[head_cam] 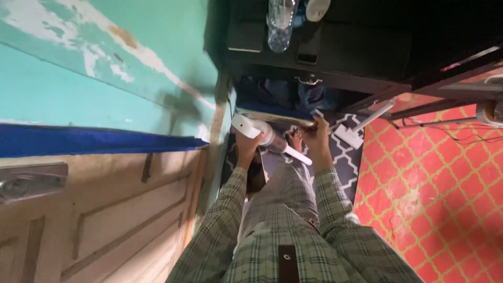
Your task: Assemble a cordless handheld vacuum cleaner by attaching extensions and attachments.
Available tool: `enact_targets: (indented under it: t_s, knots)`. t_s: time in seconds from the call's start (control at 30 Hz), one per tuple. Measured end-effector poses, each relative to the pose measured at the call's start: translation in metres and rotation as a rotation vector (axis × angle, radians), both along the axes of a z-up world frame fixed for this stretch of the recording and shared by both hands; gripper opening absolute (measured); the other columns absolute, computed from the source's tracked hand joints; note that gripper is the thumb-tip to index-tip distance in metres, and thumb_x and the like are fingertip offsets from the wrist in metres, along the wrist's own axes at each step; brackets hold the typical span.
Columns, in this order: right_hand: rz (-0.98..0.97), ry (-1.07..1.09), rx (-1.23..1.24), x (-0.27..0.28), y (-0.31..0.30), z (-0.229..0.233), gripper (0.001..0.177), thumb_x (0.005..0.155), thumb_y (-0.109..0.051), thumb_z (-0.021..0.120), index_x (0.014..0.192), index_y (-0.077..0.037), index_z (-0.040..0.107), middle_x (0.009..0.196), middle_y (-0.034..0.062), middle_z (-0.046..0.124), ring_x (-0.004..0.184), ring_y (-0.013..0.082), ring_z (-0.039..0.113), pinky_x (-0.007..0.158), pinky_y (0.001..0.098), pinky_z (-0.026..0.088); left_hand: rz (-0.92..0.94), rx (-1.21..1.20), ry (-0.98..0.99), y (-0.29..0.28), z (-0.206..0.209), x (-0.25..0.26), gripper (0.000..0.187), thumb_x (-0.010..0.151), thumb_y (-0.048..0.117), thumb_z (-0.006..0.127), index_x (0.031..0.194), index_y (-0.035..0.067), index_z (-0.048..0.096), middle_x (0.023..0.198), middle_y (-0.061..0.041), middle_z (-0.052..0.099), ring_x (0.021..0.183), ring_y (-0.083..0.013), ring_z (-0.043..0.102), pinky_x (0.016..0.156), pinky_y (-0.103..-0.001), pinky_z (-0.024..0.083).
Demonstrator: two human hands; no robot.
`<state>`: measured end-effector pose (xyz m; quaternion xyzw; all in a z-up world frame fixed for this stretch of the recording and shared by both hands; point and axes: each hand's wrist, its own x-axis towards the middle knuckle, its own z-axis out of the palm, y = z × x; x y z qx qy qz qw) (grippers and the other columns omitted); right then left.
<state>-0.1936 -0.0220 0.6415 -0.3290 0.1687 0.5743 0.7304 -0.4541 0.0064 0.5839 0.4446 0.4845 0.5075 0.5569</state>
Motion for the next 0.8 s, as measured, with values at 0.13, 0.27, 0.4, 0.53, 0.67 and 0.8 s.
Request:
enact_targets:
  t_s: [0.13,0.27,0.4,0.53,0.67,0.8]
  knots:
    - [-0.047,0.024,0.021,0.028,0.025,-0.045,0.019,0.089,-0.012,0.069,0.084,-0.002,0.054,0.096,0.0166,0.064,0.102,0.0347,0.065,0.106,0.0609,0.053,0.003,0.071,-0.116,0.027,0.025,0.013,0.101,0.074,0.02,0.091,0.151,0.004,0.029,0.131,-0.01,0.055,0.119,-0.0224,0.058,0.101,-0.036,0.051]
    - [-0.001,0.008,0.084,0.045,0.058,-0.033,0.023,0.09,-0.014,0.07,0.083,-0.003,0.051,0.097,0.0202,0.062,0.101,0.037,0.064,0.102,0.06,0.055,-0.025,0.118,-0.018,0.067,0.013,0.03,0.101,0.066,0.016,0.091,0.148,0.0,0.034,0.128,-0.015,0.059,0.114,-0.0254,0.062,0.098,-0.04,0.055]
    - [0.041,-0.039,0.089,0.052,0.097,-0.014,0.02,0.088,-0.015,0.067,0.091,0.002,0.057,0.104,0.0221,0.062,0.103,0.0394,0.065,0.1,0.0606,0.056,-0.086,0.009,-0.188,0.099,0.061,0.046,0.103,0.065,0.018,0.091,0.147,0.003,0.03,0.129,-0.015,0.056,0.117,-0.0272,0.059,0.098,-0.041,0.053]
    - [-0.046,0.004,0.032,0.061,0.131,-0.019,0.026,0.1,-0.013,0.067,0.093,-0.001,0.045,0.108,0.024,0.056,0.108,0.0396,0.063,0.106,0.0613,0.052,-0.108,0.102,0.147,0.134,0.081,0.045,0.088,0.074,0.02,0.091,0.142,0.001,0.039,0.13,-0.018,0.06,0.12,-0.0305,0.062,0.1,-0.041,0.053]
    - [0.069,-0.088,0.073,0.067,0.134,-0.024,0.031,0.099,-0.021,0.064,0.104,0.008,0.056,0.111,0.0244,0.059,0.11,0.0392,0.063,0.104,0.0572,0.051,-0.079,0.108,0.275,0.136,0.081,0.054,0.087,0.068,0.021,0.093,0.134,0.001,0.04,0.123,-0.017,0.063,0.113,-0.0311,0.065,0.096,-0.042,0.054]
    - [0.254,-0.275,0.182,0.049,0.102,-0.006,0.054,0.098,-0.047,0.064,0.117,0.004,0.063,0.12,0.0215,0.063,0.116,0.0345,0.063,0.11,0.0491,0.051,-0.169,0.149,0.294,0.102,0.116,0.057,0.09,0.066,0.028,0.091,0.136,0.003,0.042,0.126,-0.017,0.061,0.116,-0.0324,0.062,0.098,-0.045,0.052]
